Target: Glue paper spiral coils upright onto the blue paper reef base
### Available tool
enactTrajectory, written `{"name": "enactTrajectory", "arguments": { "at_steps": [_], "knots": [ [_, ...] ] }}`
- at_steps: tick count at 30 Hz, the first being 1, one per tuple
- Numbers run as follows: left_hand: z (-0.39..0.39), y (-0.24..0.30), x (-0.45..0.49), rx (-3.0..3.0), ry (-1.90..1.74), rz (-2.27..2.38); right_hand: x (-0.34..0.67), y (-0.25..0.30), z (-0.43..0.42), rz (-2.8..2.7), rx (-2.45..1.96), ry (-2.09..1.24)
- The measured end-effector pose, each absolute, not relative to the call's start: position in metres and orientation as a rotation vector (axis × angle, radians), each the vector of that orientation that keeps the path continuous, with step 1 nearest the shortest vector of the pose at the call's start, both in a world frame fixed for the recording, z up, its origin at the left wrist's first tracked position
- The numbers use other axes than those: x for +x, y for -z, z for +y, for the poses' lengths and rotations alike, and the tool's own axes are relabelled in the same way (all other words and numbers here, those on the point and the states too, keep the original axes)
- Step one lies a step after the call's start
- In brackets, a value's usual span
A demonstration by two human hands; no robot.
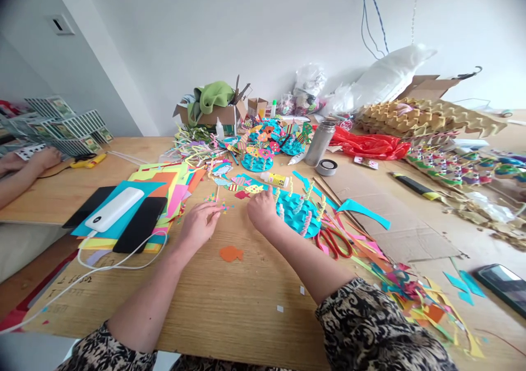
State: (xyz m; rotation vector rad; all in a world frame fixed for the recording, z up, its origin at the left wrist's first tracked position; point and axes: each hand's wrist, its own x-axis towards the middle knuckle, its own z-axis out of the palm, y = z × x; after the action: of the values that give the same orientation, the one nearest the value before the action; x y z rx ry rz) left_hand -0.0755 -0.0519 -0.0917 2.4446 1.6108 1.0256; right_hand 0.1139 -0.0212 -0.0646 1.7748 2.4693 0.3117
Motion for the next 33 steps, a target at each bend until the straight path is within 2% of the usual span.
{"name": "enactTrajectory", "arguments": {
  "at_steps": [16,21,27,33],
  "knots": [
    [-0.053,0.091,-0.074,2.433,-0.985,1.619,0.126,0.056,-0.012,2.509,1.763,-0.179],
    [-0.053,0.092,-0.074,2.424,-0.974,1.617,0.124,0.044,-0.053,2.63,1.599,-0.16],
    [-0.053,0.093,-0.073,2.398,-0.963,1.62,0.131,0.061,-0.125,2.737,1.215,-0.128],
    [-0.054,0.096,-0.072,2.401,-0.922,1.599,0.131,0.049,-0.101,2.755,1.232,0.063]
  ]
}}
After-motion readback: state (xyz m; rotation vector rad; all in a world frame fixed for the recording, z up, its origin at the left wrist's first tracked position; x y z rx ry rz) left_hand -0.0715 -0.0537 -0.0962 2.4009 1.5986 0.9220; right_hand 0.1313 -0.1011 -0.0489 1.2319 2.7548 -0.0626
